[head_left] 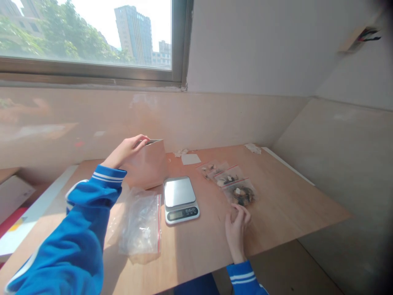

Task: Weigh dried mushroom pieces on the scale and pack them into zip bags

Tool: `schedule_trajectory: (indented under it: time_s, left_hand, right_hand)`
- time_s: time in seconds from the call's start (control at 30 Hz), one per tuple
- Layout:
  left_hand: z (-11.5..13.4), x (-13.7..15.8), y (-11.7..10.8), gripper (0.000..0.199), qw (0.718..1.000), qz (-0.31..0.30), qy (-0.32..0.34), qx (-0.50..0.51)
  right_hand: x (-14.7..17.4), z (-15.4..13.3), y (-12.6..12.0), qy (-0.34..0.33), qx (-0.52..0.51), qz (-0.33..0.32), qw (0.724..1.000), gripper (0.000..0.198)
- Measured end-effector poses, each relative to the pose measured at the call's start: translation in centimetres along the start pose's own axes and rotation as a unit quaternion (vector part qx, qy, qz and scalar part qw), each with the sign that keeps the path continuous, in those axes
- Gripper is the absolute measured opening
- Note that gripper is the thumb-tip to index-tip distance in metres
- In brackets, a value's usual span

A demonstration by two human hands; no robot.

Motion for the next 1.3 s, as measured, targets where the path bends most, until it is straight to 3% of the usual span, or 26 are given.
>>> schedule_trajectory:
  time_s: [0.13,0.23,0.33,0.47,0.57,0.63,0.73,0.83,1.0,1.1,1.2,1.3]
  left_hand:
    - [2.8,1.4,-0.9,0.04,0.996,0.072,0.048,-0.023]
    - [5.4,4.6,-1.3,0.039,0.99,0.139,0.028,-0.017]
    - [6.3,9.7,0.4,0.036,0.993,0.119,-0.024,-0.01]
    - [1.9,18.5,5.0,0.036,0.981,0.039,-0.164,-0.095]
    - [-1.6,24.1,7.9,0.041,0.974,0.003,-0.193,-0.117]
    - [-3.0,26.3,8.6,0.04,0.973,0.012,-0.213,-0.086]
    - [-3.1,26.5,8.1,0.043,0.978,0.027,-0.208,-0.017]
    - [-2.3,23.8,6.3,0.047,0.985,0.034,-0.169,-0.008]
    - [-1.7,19.8,4.5,0.046,0.977,0.033,-0.134,-0.164]
    - [-0.7,21.1,6.4,0.043,0.976,-0.002,-0.111,-0.189]
    - [-0.1,24.8,9.6,0.039,0.975,-0.054,-0.13,-0.173]
    - [0.3,27.2,11.0,0.043,0.974,-0.028,-0.157,-0.16]
  right_hand:
    - [-1.9,-0.1,1.4,-0.038,0.064,0.003,0.997,0.049]
    - [-2.9,1.3,2.5,-0.032,0.096,-0.026,0.995,0.058]
    - [-3.3,2.7,3.0,-0.021,0.079,-0.042,0.996,0.05]
    - [-3.5,3.5,2.1,0.004,0.0,-0.001,1.0,0.034]
    - [-3.6,3.5,1.3,0.029,-0.043,0.022,0.998,0.032]
    - [-3.6,3.5,0.8,0.036,-0.051,0.026,0.998,0.032]
    - [-3.5,3.3,0.5,0.042,-0.052,0.027,0.997,0.032]
    - [-3.5,3.2,0.4,0.046,-0.055,0.028,0.997,0.033]
    - [-3.7,3.5,0.2,0.076,-0.076,0.049,0.993,0.034]
    - [-3.6,3.1,-0.5,0.108,-0.103,0.067,0.987,0.034]
    - [-3.0,1.2,-1.8,0.152,-0.131,0.082,0.976,0.037]
    - [-2.4,-3.1,-3.0,0.165,-0.151,0.072,0.972,0.038]
Point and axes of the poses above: each hand's wrist, its own x-axis away from the middle knuckle, its own y-axis out of the palm, z = x × y, the point moved 6 cm from there along -x, towards the middle knuckle, and after that the axes turned 11 degrees about z, right-handed, at the moved point
